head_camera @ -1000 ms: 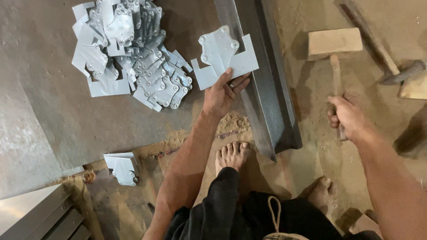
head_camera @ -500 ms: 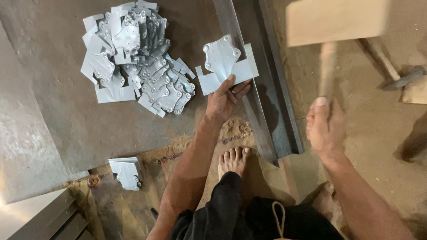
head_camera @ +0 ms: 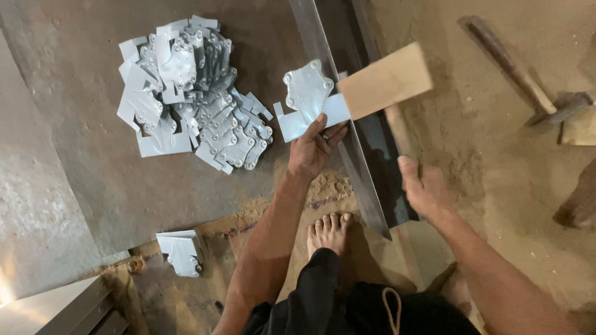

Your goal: The person repeatedly picks up small metal parts from a pile, places them on a metal beam, and strikes them with a wooden mallet. The person occasionally adjusts their glasses. Finished parts are set aside in a separate pile.

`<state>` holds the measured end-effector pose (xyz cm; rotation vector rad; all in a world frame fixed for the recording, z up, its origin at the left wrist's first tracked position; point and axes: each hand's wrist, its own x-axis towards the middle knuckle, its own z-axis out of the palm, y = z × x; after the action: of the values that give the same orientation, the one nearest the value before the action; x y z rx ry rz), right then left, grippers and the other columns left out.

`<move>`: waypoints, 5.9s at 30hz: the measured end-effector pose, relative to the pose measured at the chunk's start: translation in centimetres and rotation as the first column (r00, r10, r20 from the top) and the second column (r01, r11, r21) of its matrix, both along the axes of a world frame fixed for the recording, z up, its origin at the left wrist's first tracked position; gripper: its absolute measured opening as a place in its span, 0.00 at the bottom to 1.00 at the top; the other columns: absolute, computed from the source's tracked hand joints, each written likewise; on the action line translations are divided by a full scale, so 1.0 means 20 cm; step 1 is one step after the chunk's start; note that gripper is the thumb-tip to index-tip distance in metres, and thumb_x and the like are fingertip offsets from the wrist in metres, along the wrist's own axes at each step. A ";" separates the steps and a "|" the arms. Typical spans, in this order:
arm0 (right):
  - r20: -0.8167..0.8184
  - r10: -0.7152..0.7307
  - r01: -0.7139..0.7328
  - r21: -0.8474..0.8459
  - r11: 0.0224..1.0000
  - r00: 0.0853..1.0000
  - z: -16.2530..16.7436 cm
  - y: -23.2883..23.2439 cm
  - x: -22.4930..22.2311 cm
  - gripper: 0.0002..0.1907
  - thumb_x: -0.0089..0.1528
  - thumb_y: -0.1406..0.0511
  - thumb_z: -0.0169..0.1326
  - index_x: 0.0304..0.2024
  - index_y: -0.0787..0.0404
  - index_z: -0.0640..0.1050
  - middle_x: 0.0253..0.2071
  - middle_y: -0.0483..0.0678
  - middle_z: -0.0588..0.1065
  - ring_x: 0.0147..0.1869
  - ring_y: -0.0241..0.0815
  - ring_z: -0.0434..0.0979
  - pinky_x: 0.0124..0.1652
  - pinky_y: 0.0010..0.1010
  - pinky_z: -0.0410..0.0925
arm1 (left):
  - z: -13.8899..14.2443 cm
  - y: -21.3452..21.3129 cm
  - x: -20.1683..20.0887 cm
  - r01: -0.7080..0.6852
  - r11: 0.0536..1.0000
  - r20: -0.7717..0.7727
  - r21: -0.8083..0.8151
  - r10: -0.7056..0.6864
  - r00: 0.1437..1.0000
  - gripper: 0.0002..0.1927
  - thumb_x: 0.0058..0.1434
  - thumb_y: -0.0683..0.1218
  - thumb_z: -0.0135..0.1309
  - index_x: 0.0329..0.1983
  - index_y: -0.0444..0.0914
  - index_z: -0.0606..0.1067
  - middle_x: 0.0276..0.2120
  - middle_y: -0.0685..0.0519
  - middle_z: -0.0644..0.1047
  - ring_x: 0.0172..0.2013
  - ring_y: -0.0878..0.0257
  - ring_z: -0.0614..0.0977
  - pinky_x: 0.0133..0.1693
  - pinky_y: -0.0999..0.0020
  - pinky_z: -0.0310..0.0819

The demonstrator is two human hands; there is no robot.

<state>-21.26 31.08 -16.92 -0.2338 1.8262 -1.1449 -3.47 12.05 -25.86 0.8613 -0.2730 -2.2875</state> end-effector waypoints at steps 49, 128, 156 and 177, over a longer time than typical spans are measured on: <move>0.490 -0.332 0.394 -0.025 0.919 0.806 -0.11 0.13 -0.03 0.26 0.70 0.44 0.43 0.25 0.51 0.66 0.15 0.36 0.59 0.17 0.29 0.56 0.18 0.26 0.56 | 0.44 -0.29 -0.02 0.835 0.089 0.836 -0.543 0.152 0.528 0.19 0.64 0.50 0.59 0.56 0.39 0.79 0.45 0.44 0.83 0.43 0.48 0.86 0.46 0.58 0.80; -0.621 0.603 -0.536 0.325 0.779 0.500 -0.09 0.15 0.30 0.20 0.69 0.53 0.49 0.45 0.65 0.76 0.44 0.61 0.78 0.46 0.67 0.77 0.41 0.54 0.70 | 0.29 0.24 0.63 0.723 -0.687 0.735 -0.077 0.451 0.507 0.17 0.60 0.47 0.58 0.53 0.48 0.79 0.62 0.50 0.72 0.65 0.41 0.69 0.63 0.36 0.63; -0.393 0.309 -0.199 0.296 0.934 0.866 -0.08 0.29 -0.03 0.25 0.73 0.50 0.46 0.35 0.66 0.74 0.23 0.48 0.71 0.25 0.38 0.70 0.27 0.34 0.65 | 0.11 0.02 0.05 -0.001 0.999 -0.025 -0.038 0.000 1.000 0.21 0.69 0.43 0.51 0.62 0.29 0.64 0.55 0.39 0.76 0.55 0.40 0.80 0.57 0.45 0.78; -0.526 0.008 -0.177 -0.272 0.946 0.851 -0.03 0.08 0.02 0.21 0.77 0.52 0.41 0.34 0.58 0.67 0.21 0.41 0.64 0.21 0.33 0.63 0.21 0.29 0.62 | 0.11 0.01 0.01 -0.013 1.000 -0.015 0.020 0.014 1.000 0.18 0.69 0.42 0.52 0.59 0.29 0.66 0.53 0.39 0.77 0.53 0.39 0.81 0.57 0.43 0.78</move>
<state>-20.83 32.60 -17.62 -0.8855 2.0528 -1.3913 -3.26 12.34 -23.73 0.8533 -0.2373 -2.2868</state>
